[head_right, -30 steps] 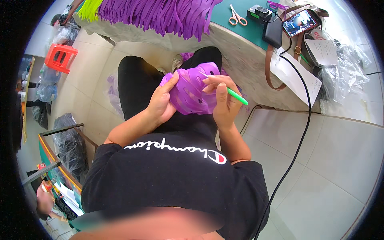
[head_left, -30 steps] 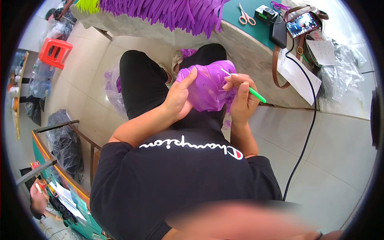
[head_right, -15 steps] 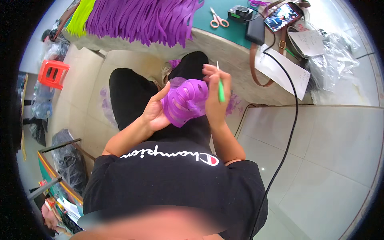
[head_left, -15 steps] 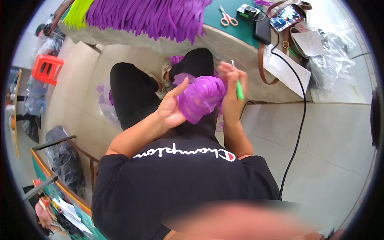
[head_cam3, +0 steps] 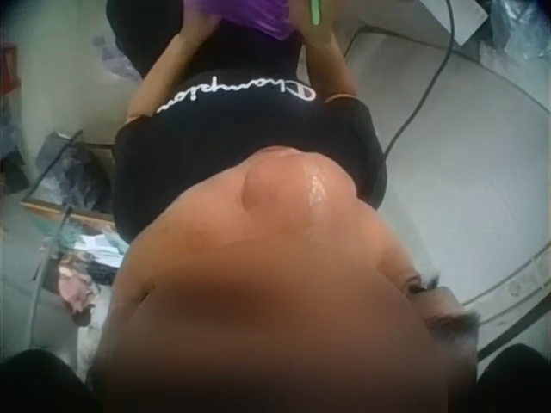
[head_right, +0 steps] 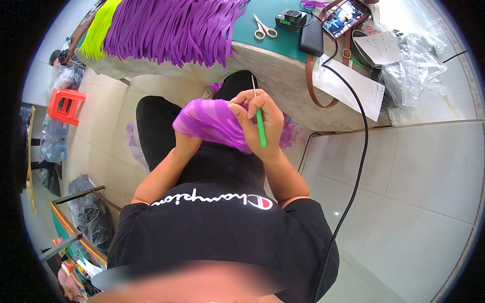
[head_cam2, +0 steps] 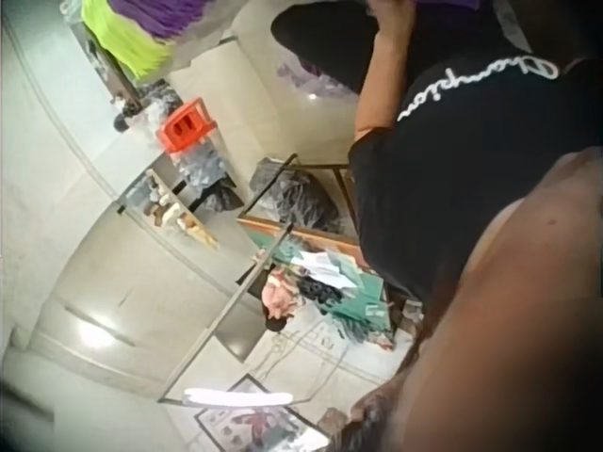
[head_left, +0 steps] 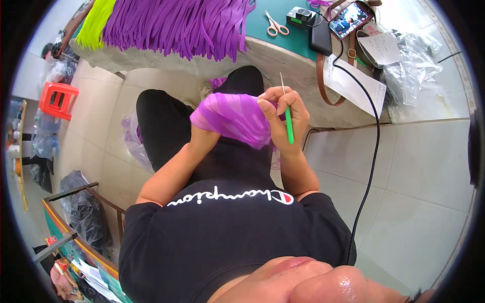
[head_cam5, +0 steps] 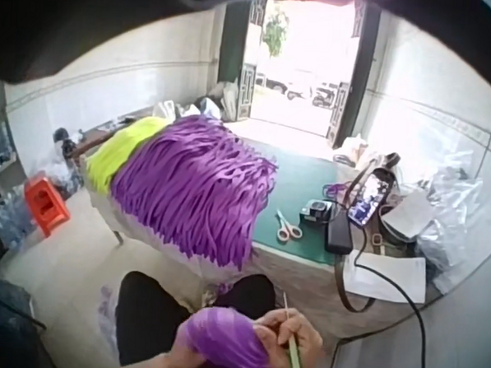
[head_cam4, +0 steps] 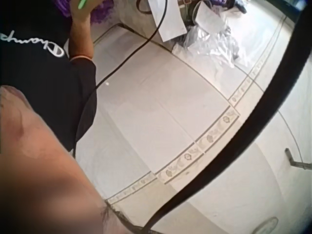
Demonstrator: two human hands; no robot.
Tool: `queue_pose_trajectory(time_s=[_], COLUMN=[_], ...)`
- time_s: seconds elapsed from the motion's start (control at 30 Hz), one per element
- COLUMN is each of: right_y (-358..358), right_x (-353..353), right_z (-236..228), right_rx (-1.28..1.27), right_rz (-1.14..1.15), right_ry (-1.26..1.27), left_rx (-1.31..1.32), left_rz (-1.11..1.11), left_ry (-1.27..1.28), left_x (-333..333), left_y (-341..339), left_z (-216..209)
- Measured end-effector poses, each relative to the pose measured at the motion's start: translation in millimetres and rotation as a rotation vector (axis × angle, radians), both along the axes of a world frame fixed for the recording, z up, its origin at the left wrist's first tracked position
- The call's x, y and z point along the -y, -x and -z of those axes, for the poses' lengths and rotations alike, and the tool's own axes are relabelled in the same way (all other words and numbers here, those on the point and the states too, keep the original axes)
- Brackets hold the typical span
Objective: Organizing, bundling, and trimming purple fabric strips using a hook tool and scissors at a workbench.
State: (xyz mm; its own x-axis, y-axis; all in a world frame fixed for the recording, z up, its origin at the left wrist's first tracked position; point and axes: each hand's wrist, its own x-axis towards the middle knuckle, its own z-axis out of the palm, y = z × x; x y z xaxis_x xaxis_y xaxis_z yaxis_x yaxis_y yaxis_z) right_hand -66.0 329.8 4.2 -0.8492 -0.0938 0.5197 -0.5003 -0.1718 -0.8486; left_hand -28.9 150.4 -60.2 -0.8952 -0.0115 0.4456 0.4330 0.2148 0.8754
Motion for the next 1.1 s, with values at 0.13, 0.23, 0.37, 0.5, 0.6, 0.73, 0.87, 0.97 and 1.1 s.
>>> queue_pose_trajectory(time_s=[0.13, 0.23, 0.37, 0.5, 0.6, 0.73, 0.87, 0.97, 1.1], right_y=[1, 5, 8, 9, 10, 14, 21, 24, 34], right_x=[5, 8, 11, 12, 12, 16, 18, 23, 17], right_z=[4, 6, 2, 1, 2, -1, -7, -12, -1], right_rx=[0.011, 0.0, -0.006, -0.017, -0.011, -0.016, -0.075, -0.078, -0.04], right_rz=[-0.02, -0.01, -0.003, -0.017, -0.019, -0.032, -0.03, -0.056, -0.07], right_ry=[0.001, -0.034, -0.037, -0.024, -0.048, -0.037, -0.097, -0.123, -0.182], left_rx=[-0.035, 0.011, -0.028, 0.015, -0.025, -0.064, 0.165, 0.37, 0.508], left_rz=[-0.221, -0.116, -0.09, -0.07, -0.044, -0.093, 0.016, 0.274, 0.6], left_ry=[0.118, -0.02, -0.15, -0.17, -0.132, -0.027, -0.188, -0.48, -0.559], left_x=[4, 2, -4, -4, -8, -10, -3, -7, -1], left_y=[-2, -4, -3, -3, -2, -3, -8, -12, -18], left_z=[0, 2, 4, -3, -8, -2, -5, -4, -10])
